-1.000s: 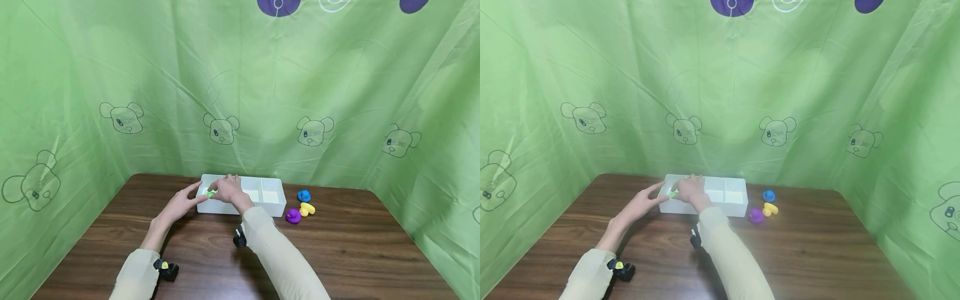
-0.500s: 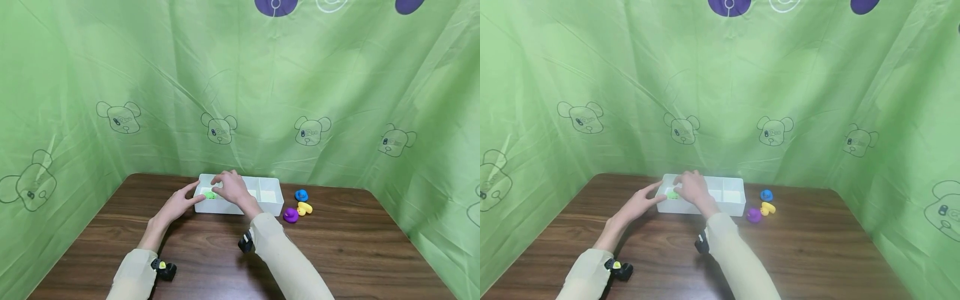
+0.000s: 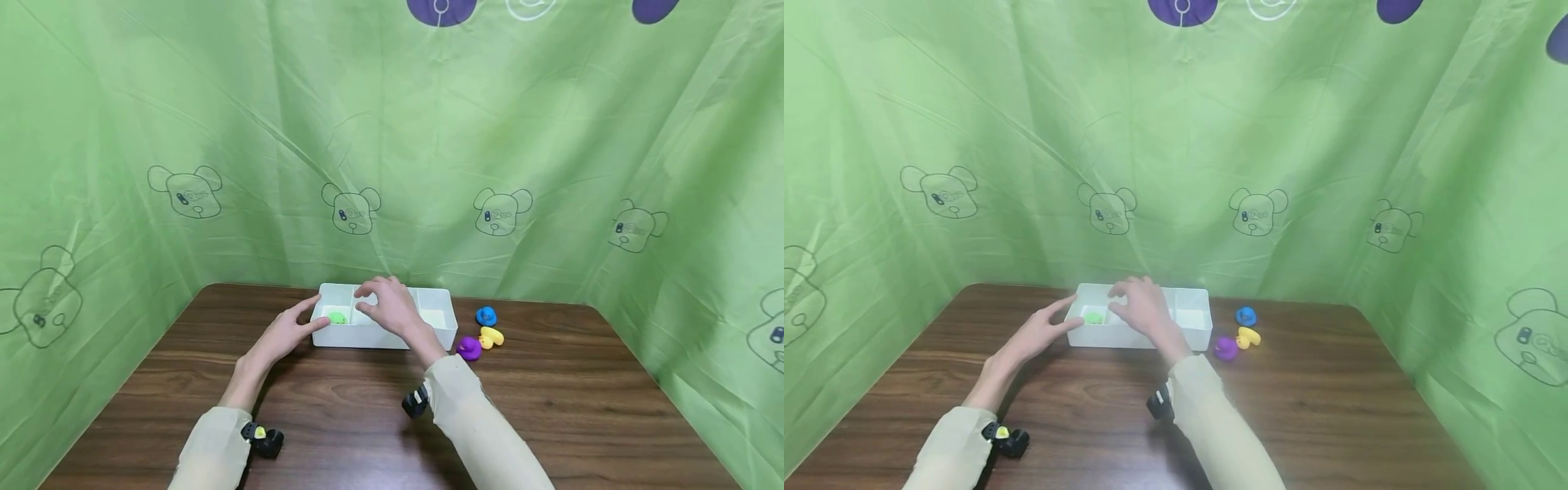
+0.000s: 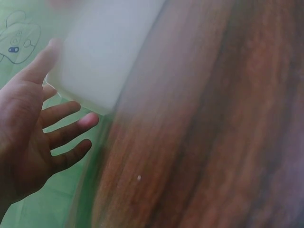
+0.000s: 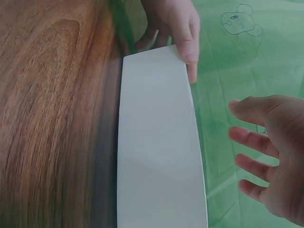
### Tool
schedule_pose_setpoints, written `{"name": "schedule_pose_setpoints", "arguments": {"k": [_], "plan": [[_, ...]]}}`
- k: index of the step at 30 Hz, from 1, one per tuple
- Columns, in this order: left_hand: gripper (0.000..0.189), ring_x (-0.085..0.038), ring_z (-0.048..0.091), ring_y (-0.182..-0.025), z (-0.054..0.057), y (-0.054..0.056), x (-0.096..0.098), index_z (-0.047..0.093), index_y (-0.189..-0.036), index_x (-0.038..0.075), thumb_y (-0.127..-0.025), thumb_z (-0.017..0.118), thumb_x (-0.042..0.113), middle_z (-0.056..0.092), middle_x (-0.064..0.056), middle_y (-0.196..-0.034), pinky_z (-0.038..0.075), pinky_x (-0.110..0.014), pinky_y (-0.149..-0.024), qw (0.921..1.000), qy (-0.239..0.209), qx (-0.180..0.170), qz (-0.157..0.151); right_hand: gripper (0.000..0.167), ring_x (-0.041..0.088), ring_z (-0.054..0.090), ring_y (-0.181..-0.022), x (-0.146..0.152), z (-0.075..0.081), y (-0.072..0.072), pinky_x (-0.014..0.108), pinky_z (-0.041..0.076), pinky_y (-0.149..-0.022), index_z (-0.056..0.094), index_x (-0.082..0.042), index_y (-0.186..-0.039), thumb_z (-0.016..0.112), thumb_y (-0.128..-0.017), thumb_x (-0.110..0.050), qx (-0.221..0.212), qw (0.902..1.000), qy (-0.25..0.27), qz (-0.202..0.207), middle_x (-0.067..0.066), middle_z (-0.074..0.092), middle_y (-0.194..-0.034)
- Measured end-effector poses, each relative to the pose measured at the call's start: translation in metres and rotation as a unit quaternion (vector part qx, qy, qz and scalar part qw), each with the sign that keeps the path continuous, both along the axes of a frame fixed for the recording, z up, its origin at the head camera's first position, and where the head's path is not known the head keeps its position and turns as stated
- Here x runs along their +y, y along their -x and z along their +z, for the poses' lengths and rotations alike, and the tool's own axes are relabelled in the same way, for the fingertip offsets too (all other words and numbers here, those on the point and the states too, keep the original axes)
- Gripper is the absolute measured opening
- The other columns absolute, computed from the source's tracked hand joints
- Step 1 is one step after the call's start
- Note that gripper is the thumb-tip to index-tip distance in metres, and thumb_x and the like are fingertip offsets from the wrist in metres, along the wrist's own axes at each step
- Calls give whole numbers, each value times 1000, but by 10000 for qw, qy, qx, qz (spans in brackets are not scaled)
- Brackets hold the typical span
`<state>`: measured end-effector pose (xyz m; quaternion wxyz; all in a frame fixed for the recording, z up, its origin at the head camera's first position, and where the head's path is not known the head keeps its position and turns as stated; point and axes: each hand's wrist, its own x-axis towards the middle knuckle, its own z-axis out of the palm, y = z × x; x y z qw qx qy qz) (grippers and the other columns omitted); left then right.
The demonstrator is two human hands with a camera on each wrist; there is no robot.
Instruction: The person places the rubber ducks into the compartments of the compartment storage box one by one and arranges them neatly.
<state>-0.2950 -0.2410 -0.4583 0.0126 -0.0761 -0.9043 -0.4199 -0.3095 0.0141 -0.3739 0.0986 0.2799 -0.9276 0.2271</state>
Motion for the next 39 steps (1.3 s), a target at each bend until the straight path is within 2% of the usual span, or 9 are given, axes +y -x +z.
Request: {"name": "schedule_pose_setpoints", "arguments": {"k": [8, 16, 21, 25, 32, 39], "plan": [[77, -37, 32, -147, 1, -2, 1, 34, -156, 31, -90, 61, 62, 36, -7, -160, 29, -62, -115, 10000, 15, 34, 1, 21, 25, 59, -107, 17, 0, -8, 43, 48, -92, 76, -21, -108, 72, -90, -30, 108, 9995, 273, -93, -2, 72, -109], [78, -36, 30, -148, -2, 0, 3, 33, -156, 33, -89, 61, 64, 34, -6, -161, 29, -61, -116, 10000, 82, 34, -6, 20, 26, 60, -101, 39, -7, -13, 42, 47, -89, 76, -19, -107, 73, -89, -27, 195, 9979, 591, -184, -1, 72, -106], [78, -37, 30, -147, 0, -1, 3, 32, -156, 33, -90, 61, 63, 34, -7, -161, 30, -62, -115, 10000, 72, 20, -18, 20, 31, 62, -104, 51, -9, -17, 43, 48, -88, 76, -16, -107, 73, -89, -25, 166, 9958, 889, -157, 0, 72, -105], [78, -36, 30, -148, 1, -1, 3, 33, -156, 32, -90, 61, 62, 34, -7, -161, 29, -61, -115, 9999, 70, 65, -34, 19, 27, 62, -104, 61, -9, -19, 42, 48, -90, 77, -17, -105, 73, -89, -25, 240, 9951, 923, -258, -2, 72, -105], [79, -36, 30, -148, 1, -1, 2, 32, -156, 33, -89, 60, 65, 34, -6, -161, 29, -61, -115, 9999, 104, 61, 6, 19, 24, 62, -112, 77, -11, -26, 43, 46, -100, 76, -16, -105, 74, -89, -25, 282, 9938, 1004, -376, -2, 73, -109], [79, -37, 29, -148, -1, -1, 1, 31, -156, 32, -90, 60, 64, 33, -7, -161, 29, -62, -115, 9999, 158, 26, 11, 17, 21, 62, -112, 96, -14, -30, 42, 48, -97, 76, -17, -104, 75, -89, -24, 279, 9922, 1086, -542, -3, 73, -108]]}}
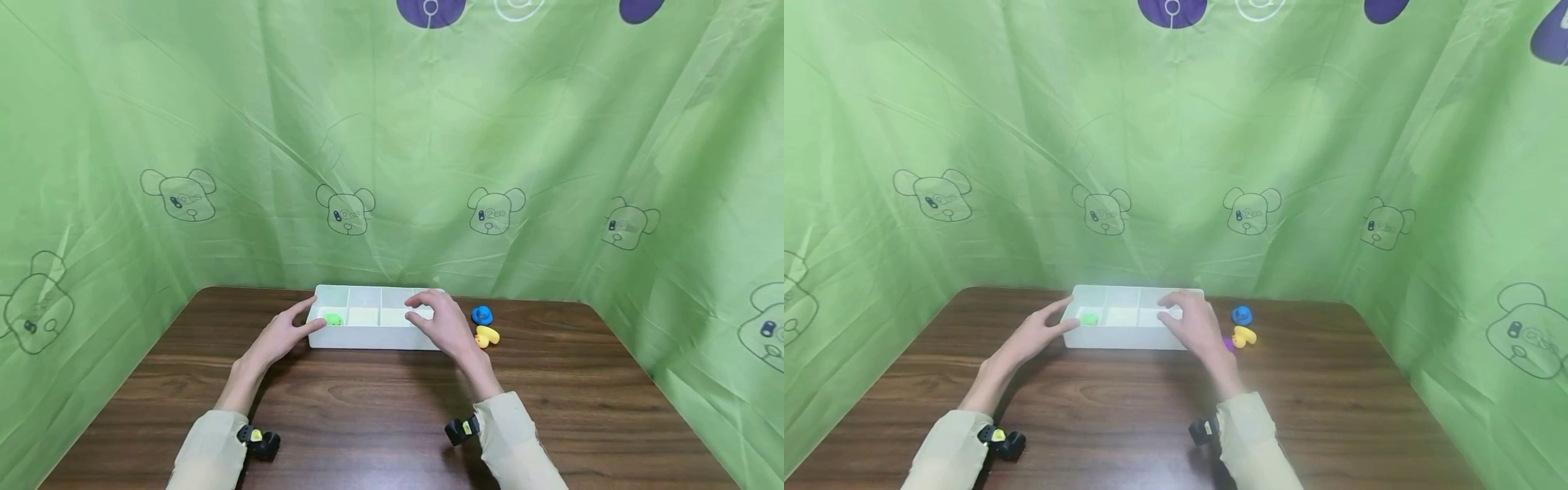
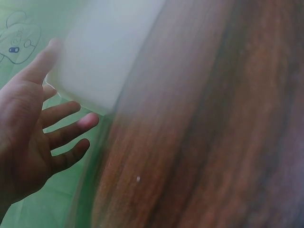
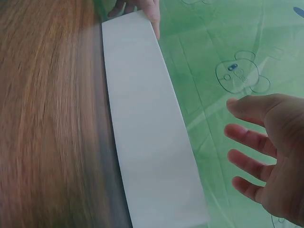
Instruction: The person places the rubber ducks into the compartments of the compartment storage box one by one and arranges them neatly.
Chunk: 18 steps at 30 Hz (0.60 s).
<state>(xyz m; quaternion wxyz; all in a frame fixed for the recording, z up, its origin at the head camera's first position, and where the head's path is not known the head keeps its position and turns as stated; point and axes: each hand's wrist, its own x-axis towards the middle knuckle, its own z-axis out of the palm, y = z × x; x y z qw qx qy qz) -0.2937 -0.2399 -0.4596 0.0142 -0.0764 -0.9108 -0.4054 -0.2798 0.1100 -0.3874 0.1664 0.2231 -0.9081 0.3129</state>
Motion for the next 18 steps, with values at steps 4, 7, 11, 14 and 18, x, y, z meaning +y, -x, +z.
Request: {"name": "schedule_pose_setpoints", "arguments": {"k": [4, 7, 11, 14, 18], "plan": [[79, -37, 28, -148, 0, 0, 0, 31, -157, 32, -90, 60, 63, 33, -6, -162, 28, -63, -115, 10000, -16, 14, -3, 18, 22, 64, -106, 11, 0, -2, 44, 48, -96, 76, -16, -106, 76, -89, -23, -43, 10000, 33, -44, -2, 73, -104], [79, -37, 28, -148, 1, 0, 0, 31, -157, 32, -90, 60, 64, 32, -7, -162, 28, -63, -115, 10000, -18, 12, -8, 19, 25, 64, -104, 18, -2, -4, 45, 47, -96, 76, -14, -107, 75, -89, -21, -106, 9999, 81, -65, 0, 73, -103], [79, -38, 28, -148, 0, 1, -1, 31, -157, 32, -90, 59, 64, 32, -7, -162, 28, -63, -115, 10000, 4, 4, -7, 19, 27, 64, -105, 28, -4, -7, 46, 46, -96, 75, -14, -107, 74, -90, -22, -250, 9995, 112, -152, 3, 73, -104], [79, -37, 28, -148, 0, 1, -1, 31, -156, 33, -90, 59, 65, 33, -6, -162, 28, -63, -115, 10000, -3, -12, 14, 19, 26, 64, -104, 35, -7, -8, 45, 47, -93, 75, -14, -107, 75, -89, -22, -235, 9994, 129, -208, 3, 73, -104], [79, -37, 28, -149, -1, 1, -1, 31, -157, 33, -90, 59, 64, 32, -6, -162, 28, -63, -115, 10000, -19, -28, 8, 20, 26, 65, -102, 43, -9, -9, 43, 49, -91, 75, -12, -106, 77, -87, -20, -186, 9992, 248, -239, 3, 73, -102]]}}
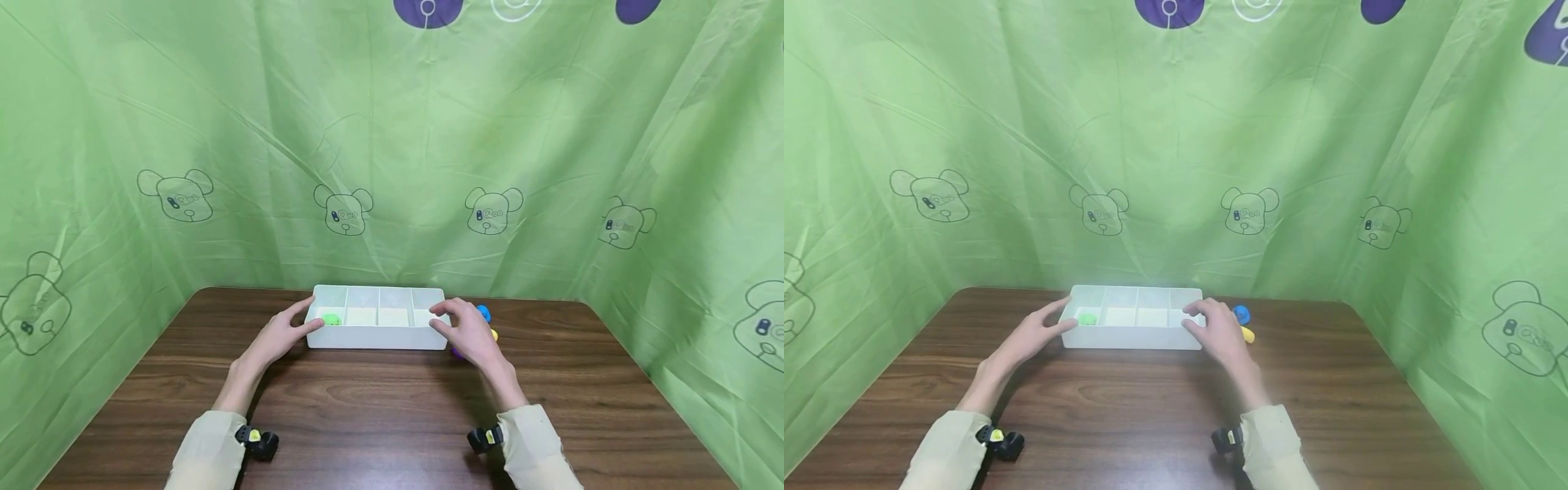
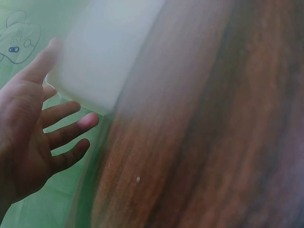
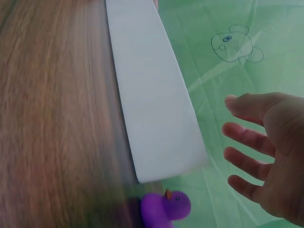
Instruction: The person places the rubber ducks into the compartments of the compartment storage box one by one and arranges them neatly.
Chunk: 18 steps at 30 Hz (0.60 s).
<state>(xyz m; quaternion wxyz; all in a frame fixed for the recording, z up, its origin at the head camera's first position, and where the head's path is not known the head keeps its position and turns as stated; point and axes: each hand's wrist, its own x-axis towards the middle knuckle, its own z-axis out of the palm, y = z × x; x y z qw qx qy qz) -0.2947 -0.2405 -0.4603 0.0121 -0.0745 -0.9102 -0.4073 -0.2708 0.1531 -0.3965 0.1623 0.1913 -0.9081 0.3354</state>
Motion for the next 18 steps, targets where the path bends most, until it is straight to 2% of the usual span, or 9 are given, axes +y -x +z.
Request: {"name": "schedule_pose_setpoints", "arguments": {"k": [11, 18], "plan": [[79, -36, 27, -149, 0, 1, 2, 31, -157, 32, -90, 59, 64, 32, -5, -162, 27, -63, -115, 10000, -58, -11, -22, 21, 24, 64, -106, 21, -2, -3, 45, 48, -96, 75, -14, -108, 76, -88, -23, -281, 9993, 37, -225, 2, 73, -106], [79, -36, 33, -146, 0, 0, 0, 31, -156, 33, -90, 59, 65, 34, -7, -161, 34, -61, -112, 10000, 4, 33, -28, 26, 27, 65, -106, 34, -6, 1, 48, 49, -94, 73, -9, -111, 76, -88, -21, -408, 9991, 61, 1, 6, 72, -108]]}}
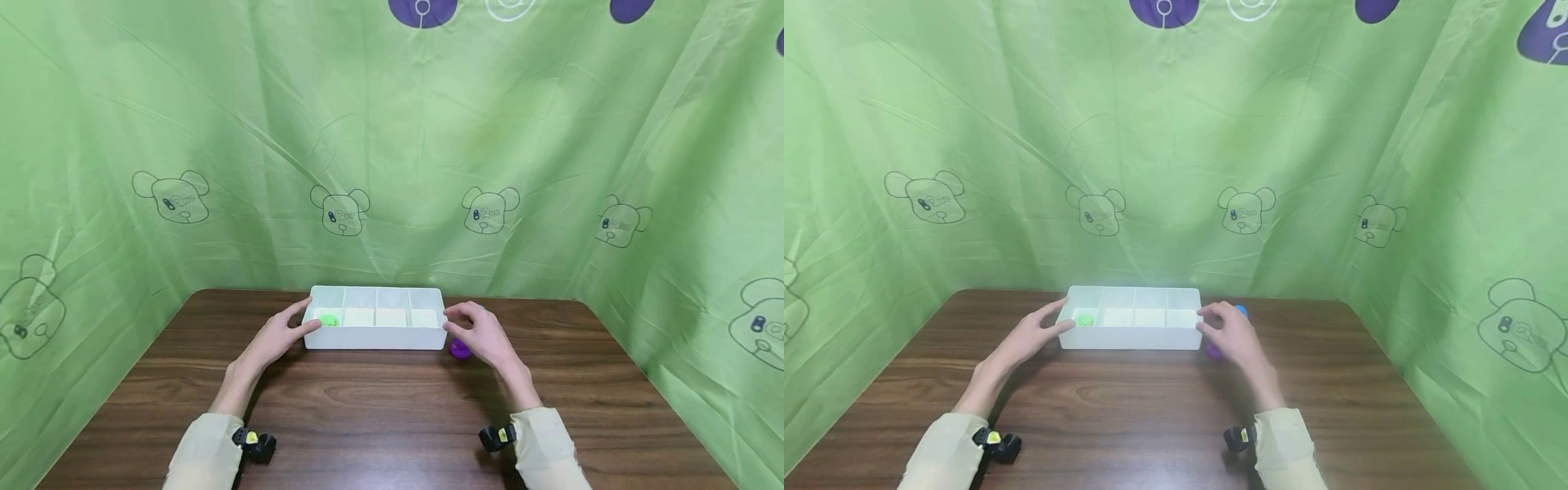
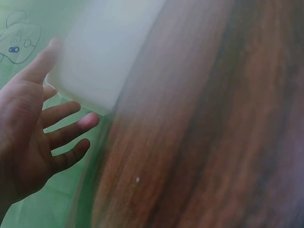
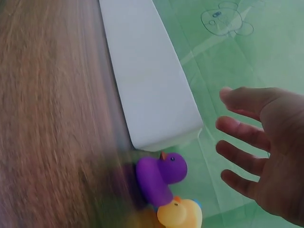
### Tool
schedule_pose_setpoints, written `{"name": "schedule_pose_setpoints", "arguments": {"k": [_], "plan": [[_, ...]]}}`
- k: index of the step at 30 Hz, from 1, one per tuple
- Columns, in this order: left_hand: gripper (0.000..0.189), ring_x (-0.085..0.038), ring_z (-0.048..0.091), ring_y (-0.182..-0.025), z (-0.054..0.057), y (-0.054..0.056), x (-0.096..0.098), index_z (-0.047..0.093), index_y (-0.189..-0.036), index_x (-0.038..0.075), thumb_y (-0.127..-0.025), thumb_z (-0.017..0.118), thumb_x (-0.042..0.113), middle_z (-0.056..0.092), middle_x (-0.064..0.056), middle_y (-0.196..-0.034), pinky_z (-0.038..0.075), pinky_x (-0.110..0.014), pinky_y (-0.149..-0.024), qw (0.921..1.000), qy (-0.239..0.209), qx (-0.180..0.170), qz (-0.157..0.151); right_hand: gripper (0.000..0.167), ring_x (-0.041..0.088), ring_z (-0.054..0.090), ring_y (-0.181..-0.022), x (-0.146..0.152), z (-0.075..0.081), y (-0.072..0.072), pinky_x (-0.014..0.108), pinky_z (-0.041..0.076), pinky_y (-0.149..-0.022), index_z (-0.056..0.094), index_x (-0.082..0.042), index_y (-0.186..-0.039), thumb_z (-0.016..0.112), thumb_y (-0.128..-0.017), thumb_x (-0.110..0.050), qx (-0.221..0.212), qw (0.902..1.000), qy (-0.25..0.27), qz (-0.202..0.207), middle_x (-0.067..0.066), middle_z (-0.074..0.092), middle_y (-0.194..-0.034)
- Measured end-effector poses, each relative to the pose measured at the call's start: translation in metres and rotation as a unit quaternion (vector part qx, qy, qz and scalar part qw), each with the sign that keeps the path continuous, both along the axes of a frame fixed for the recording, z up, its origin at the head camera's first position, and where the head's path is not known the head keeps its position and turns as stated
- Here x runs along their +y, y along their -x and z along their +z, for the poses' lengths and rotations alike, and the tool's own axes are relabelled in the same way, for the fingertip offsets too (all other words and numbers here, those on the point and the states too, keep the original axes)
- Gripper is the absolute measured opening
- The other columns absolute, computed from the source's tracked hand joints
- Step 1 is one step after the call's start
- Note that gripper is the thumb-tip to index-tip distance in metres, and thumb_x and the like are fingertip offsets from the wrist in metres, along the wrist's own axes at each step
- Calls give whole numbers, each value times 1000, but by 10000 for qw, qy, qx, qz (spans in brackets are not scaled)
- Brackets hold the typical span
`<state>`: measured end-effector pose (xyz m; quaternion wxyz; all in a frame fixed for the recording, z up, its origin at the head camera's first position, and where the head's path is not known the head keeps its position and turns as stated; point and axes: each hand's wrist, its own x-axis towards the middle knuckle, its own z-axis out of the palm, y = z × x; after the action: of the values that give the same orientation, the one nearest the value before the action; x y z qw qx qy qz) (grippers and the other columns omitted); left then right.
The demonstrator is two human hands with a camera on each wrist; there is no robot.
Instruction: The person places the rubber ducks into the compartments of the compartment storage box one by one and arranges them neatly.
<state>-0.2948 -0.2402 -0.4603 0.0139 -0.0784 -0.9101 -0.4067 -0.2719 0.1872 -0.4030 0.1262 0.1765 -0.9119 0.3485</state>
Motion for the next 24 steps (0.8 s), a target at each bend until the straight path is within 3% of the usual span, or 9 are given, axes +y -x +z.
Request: {"name": "schedule_pose_setpoints", "arguments": {"k": [6, 12, 16, 24], "plan": [[81, -37, 32, -146, 0, -2, -2, 31, -157, 31, -90, 59, 66, 33, -8, -161, 34, -61, -112, 10000, -7, -14, -17, 27, 25, 63, -106, 11, -11, 5, 48, 49, -91, 74, -10, -112, 77, -87, -20, -259, 9993, 46, 248, 3, 71, -109], [80, -36, 33, -146, -2, -2, -3, 31, -156, 34, -89, 58, 68, 34, -6, -161, 34, -61, -111, 10000, 43, -6, -4, 26, 20, 63, -99, 24, -24, 9, 47, 50, -91, 74, -15, -111, 78, -86, -21, -439, 9988, 143, 191, -2, 72, -105], [81, -37, 34, -145, -1, -2, -2, 31, -156, 34, -89, 58, 68, 34, -7, -161, 34, -61, -111, 10000, 49, -6, 10, 26, 19, 61, -91, 32, -30, 12, 41, 52, -84, 74, -18, -110, 79, -85, -23, -509, 9984, 140, 202, -1, 72, -104], [81, -38, 34, -145, 0, -2, -1, 29, -157, 34, -89, 57, 69, 33, -8, -161, 35, -62, -110, 10000, 32, -28, -4, 35, 21, 63, -87, 44, -38, 16, 29, 51, -77, 71, -10, -117, 78, -86, -26, -768, 9962, 88, 396, 4, 69, -100]]}}
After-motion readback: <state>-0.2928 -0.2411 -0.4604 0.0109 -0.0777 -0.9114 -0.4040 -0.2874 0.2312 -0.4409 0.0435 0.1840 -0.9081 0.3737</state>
